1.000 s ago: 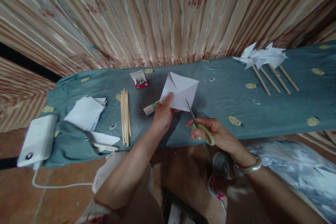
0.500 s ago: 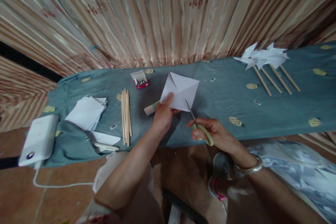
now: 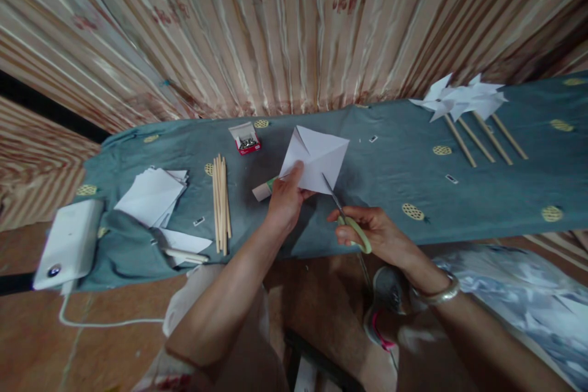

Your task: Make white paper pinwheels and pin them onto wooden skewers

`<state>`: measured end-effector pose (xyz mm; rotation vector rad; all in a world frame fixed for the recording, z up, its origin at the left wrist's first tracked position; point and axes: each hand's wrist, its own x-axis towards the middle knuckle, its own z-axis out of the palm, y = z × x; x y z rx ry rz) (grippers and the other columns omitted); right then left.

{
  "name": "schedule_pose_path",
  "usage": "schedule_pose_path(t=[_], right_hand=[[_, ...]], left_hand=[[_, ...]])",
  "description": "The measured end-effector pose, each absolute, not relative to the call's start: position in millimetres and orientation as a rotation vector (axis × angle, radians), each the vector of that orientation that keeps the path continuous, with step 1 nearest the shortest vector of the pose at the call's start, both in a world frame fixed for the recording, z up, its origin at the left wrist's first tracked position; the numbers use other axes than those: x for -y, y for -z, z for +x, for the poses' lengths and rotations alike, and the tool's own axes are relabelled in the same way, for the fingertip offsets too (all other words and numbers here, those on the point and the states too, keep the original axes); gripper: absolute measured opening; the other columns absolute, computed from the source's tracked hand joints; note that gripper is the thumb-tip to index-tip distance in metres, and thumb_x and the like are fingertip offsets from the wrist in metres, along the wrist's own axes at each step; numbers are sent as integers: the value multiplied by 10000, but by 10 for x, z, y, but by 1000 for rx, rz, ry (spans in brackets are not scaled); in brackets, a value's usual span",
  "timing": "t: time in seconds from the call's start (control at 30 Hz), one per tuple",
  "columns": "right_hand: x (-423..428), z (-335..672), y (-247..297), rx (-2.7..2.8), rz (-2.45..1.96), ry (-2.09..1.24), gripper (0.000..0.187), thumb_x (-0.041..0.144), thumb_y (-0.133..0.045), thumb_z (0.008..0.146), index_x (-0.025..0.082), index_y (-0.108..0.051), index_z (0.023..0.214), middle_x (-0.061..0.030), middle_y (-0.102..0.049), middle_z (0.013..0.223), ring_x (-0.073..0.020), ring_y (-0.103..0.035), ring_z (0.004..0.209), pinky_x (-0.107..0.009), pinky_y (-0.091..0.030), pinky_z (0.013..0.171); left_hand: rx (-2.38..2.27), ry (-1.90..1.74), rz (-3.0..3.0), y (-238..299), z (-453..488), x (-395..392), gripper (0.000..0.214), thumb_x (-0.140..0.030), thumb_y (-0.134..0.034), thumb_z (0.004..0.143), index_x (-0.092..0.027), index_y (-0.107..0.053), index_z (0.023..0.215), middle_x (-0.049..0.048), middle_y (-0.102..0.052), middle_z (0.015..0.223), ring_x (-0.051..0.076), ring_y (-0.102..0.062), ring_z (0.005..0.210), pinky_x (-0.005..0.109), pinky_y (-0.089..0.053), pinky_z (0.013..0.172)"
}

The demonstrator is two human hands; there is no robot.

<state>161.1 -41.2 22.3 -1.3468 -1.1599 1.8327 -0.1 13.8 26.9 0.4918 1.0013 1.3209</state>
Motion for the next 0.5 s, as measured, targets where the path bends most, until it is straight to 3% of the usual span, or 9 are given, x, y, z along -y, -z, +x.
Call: schedule_pose_path(t=[0.27, 0.5], right_hand=[[402, 1596, -216, 1167, -1332, -1824, 494, 550, -862, 519, 186, -679, 798, 50, -597, 544, -82, -541, 495, -209, -447, 488], [409, 1609, -207, 1237, -1301, -1767, 490, 574, -837, 565, 186, -686, 822, 32, -618, 566, -90, -541, 508, -221, -448, 498]], left_hand=[[-1021, -1317, 493, -265, -10, -142, 140, -219, -574, 897, -157, -676, 823, 34, -708, 798, 139, -664, 697, 229, -551, 615], [-1051, -1265, 534, -257, 11, -110, 172, -218, -565, 898, -176, -664, 764, 16, -664, 704, 125, -610, 594, 212, -475, 521]])
